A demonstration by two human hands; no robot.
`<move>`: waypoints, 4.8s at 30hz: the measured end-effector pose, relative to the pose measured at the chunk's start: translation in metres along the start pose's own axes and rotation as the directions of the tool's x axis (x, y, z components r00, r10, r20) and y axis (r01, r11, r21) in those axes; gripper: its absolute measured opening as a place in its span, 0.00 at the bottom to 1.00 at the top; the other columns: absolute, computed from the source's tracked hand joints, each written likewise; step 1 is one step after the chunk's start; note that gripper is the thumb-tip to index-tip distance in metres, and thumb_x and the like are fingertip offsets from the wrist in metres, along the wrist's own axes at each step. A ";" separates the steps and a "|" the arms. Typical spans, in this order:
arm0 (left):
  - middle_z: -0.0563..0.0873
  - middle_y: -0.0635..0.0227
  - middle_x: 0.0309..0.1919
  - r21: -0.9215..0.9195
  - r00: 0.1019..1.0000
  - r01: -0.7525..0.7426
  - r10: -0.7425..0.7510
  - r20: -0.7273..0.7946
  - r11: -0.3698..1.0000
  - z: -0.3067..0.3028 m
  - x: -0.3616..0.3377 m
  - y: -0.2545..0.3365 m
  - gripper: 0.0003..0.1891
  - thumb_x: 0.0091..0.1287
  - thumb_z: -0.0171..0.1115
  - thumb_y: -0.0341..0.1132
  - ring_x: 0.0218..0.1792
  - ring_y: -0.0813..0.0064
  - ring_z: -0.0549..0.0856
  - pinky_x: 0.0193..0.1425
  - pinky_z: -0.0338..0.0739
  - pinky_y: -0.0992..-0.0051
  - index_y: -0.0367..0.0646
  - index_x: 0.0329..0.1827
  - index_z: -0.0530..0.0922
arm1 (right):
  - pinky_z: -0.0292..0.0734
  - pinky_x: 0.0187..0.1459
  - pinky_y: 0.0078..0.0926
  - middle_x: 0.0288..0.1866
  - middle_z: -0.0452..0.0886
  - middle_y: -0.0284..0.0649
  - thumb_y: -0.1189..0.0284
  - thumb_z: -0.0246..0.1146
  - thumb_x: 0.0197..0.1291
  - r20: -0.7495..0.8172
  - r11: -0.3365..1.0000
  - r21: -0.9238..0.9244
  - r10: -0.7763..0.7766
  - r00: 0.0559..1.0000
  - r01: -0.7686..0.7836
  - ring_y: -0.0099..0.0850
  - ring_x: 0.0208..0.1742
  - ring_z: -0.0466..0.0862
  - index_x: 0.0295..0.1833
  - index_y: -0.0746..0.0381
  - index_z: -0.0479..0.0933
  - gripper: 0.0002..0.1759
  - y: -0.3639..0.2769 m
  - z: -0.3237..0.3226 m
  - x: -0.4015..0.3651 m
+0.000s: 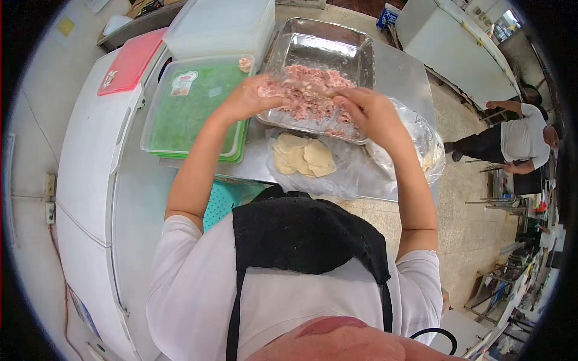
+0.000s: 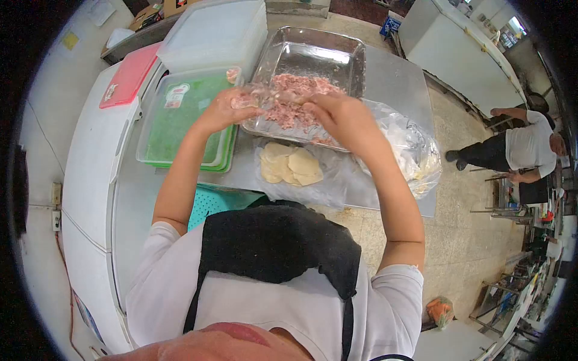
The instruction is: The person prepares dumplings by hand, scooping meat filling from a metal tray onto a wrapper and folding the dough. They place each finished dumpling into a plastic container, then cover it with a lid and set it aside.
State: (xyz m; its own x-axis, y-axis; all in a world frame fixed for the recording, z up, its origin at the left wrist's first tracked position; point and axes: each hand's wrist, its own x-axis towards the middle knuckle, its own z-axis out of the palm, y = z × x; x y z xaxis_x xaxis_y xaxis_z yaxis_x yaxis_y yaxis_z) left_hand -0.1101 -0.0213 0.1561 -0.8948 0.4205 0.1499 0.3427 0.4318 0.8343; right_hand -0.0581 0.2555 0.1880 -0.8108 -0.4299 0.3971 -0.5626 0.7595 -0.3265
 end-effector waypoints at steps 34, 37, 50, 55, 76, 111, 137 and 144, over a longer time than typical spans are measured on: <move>0.78 0.53 0.58 0.581 0.979 0.084 0.041 -0.199 0.810 -0.040 0.032 -0.078 0.33 0.58 0.69 0.40 0.61 0.53 0.76 0.64 0.71 0.61 0.46 0.67 0.67 | 0.80 0.34 0.42 0.27 0.83 0.48 0.69 0.59 0.55 0.275 0.785 -0.618 0.264 0.924 -0.040 0.46 0.32 0.85 0.28 0.61 0.82 0.10 0.107 0.004 -0.015; 0.79 0.57 0.57 0.319 0.987 -0.064 0.107 -0.119 0.946 0.019 -0.003 -0.030 0.22 0.61 0.66 0.38 0.59 0.54 0.77 0.64 0.70 0.62 0.44 0.58 0.75 | 0.79 0.27 0.41 0.25 0.83 0.46 0.69 0.60 0.52 0.182 0.740 -0.672 0.124 0.975 0.032 0.41 0.29 0.86 0.26 0.60 0.82 0.09 0.156 0.027 0.004; 0.80 0.62 0.41 0.427 0.995 -0.085 0.054 0.083 0.900 0.203 -0.048 -0.057 0.13 0.60 0.63 0.38 0.49 0.58 0.76 0.57 0.69 0.62 0.43 0.45 0.82 | 0.80 0.27 0.37 0.25 0.83 0.46 0.71 0.60 0.51 0.457 0.903 -0.352 -0.063 0.887 0.245 0.41 0.29 0.86 0.26 0.61 0.83 0.08 0.129 0.016 -0.044; 0.83 0.61 0.39 0.298 0.999 -0.001 0.013 -0.037 0.955 0.189 -0.047 -0.038 0.12 0.65 0.61 0.39 0.46 0.58 0.78 0.54 0.72 0.64 0.42 0.44 0.83 | 0.81 0.30 0.40 0.26 0.84 0.46 0.71 0.59 0.52 0.440 0.910 -0.324 -0.097 0.893 0.258 0.41 0.32 0.87 0.28 0.60 0.84 0.09 0.137 0.066 -0.051; 0.81 0.56 0.55 -0.961 0.941 0.164 -0.328 0.085 0.222 0.154 0.017 -0.040 0.18 0.73 0.52 0.37 0.53 0.60 0.82 0.63 0.73 0.62 0.35 0.61 0.72 | 0.72 0.34 0.37 0.24 0.78 0.49 0.60 0.57 0.68 0.353 0.620 0.520 0.470 0.809 -0.588 0.39 0.27 0.78 0.46 0.63 0.82 0.18 0.101 0.081 -0.043; 0.83 0.67 0.47 -0.064 0.957 -0.278 0.270 -0.106 0.959 0.097 0.043 0.021 0.34 0.51 0.73 0.26 0.43 0.77 0.83 0.43 0.80 0.77 0.46 0.65 0.73 | 0.73 0.38 0.42 0.33 0.80 0.54 0.63 0.56 0.68 0.288 0.899 0.419 0.004 0.958 -0.130 0.52 0.35 0.80 0.45 0.65 0.79 0.16 0.081 -0.029 -0.038; 0.85 0.66 0.42 -0.065 0.964 0.127 -0.139 -0.227 0.990 0.111 0.023 0.033 0.27 0.50 0.76 0.38 0.44 0.72 0.84 0.53 0.77 0.72 0.42 0.54 0.79 | 0.78 0.41 0.39 0.40 0.84 0.49 0.64 0.56 0.67 0.238 0.959 0.272 0.018 0.971 -0.084 0.47 0.41 0.84 0.49 0.60 0.81 0.14 0.150 -0.010 -0.037; 0.84 0.71 0.36 0.060 0.997 -0.058 0.060 -0.042 0.997 0.102 0.038 0.022 0.15 0.53 0.75 0.35 0.35 0.81 0.81 0.40 0.77 0.77 0.41 0.40 0.82 | 0.78 0.42 0.39 0.40 0.84 0.49 0.59 0.58 0.66 0.183 0.905 0.421 -0.146 0.972 0.056 0.47 0.41 0.83 0.52 0.55 0.82 0.16 0.128 0.000 -0.032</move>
State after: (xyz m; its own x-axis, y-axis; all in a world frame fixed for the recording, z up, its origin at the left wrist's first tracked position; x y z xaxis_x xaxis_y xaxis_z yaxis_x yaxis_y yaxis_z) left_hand -0.1070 0.0859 0.1259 -0.8837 0.4122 0.2218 0.4103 0.4544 0.7907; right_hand -0.1036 0.3664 0.1334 -0.7359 -0.6180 0.2768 -0.6230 0.4577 -0.6344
